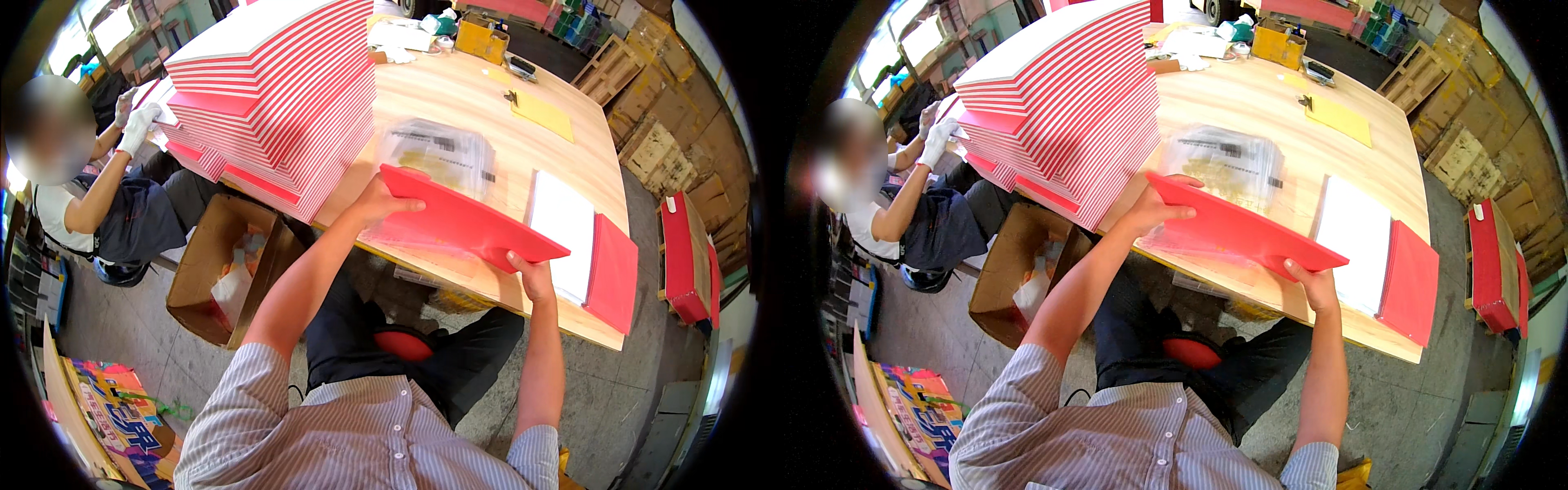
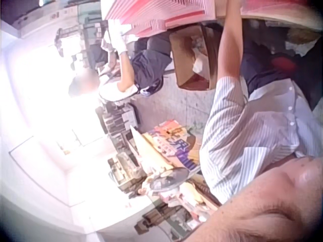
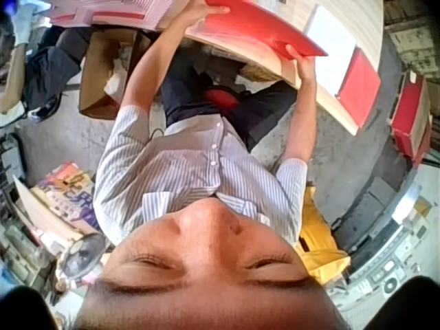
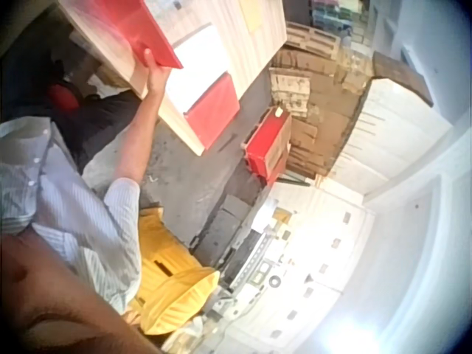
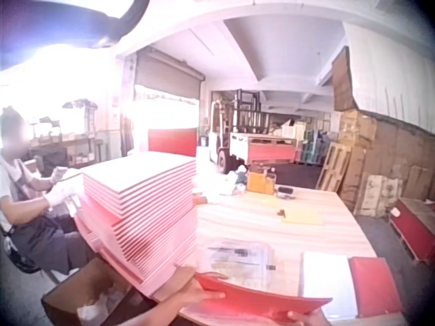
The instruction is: The person sits at a table and repeatedly picks up red and white paper sheets, inserts them into clear plastic sleeves, and stacks the finished packages. The process involves handling individual sheets and sleeves one at a time.
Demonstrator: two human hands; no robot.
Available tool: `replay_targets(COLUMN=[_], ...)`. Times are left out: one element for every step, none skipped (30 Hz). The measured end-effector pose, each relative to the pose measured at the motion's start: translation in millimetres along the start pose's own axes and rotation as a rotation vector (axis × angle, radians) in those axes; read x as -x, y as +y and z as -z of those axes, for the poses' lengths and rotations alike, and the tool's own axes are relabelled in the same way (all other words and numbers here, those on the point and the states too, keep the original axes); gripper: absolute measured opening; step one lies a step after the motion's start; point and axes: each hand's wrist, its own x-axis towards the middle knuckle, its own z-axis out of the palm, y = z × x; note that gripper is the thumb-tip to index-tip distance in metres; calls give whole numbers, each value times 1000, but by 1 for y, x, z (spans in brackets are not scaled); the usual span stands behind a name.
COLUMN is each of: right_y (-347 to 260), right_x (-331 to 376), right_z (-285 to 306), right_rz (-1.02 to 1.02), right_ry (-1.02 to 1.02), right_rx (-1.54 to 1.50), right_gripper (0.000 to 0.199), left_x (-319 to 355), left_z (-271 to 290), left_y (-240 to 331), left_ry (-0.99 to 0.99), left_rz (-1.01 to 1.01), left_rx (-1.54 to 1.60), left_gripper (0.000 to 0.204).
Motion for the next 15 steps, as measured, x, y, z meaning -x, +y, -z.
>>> replay_targets(right_y=[-1,-2,-2,-3,-5,-8,-16,-27,-36,-39,-45,-56,-65,-68,-68], right_x=[2,4,4,3,2,2,3,4,5,4,5,9,15,20,31], right_z=[0,-1,-3,-3,-4,-7,-14,-22,-25,-21,-18,-17,-15,-10,-1], right_rz=[-17,-11,-12,-9,-6,-7,43,94,145,159,165,167,166,172,175], right_ry=[14,2,-3,-6,-7,14,27,40,50,37,23,10,-2,17,46], right_rx=[14,-12,-10,-3,4,1,-6,-13,-22,20,67,114,160,176,195], right_gripper=[39,35,34,33,32,30,29,28,28,30,32,33,35,35,35], left_x=[0,1,1,-1,-3,-4,-2,-3,-3,-3,-3,0,3,6,9], left_z=[-3,-6,-4,1,4,-1,-8,-13,-16,-19,-22,-26,-30,-35,-41], left_y=[3,4,1,-4,-10,-8,-2,5,14,22,32,44,59,73,83], left_ry=[3,6,20,31,42,100,160,219,241,261,282,276,268,259,217], left_rz=[-12,-23,-13,-8,-4,-22,-42,-61,-78,-87,-97,-93,-87,-81,-71], left_rx=[6,13,-9,-27,-45,-45,-44,-43,-51,-57,-62,-71,-79,-88,-98], left_gripper=[41,41,40,40,40,39,39,38,37,36,35,34,33,32,33])
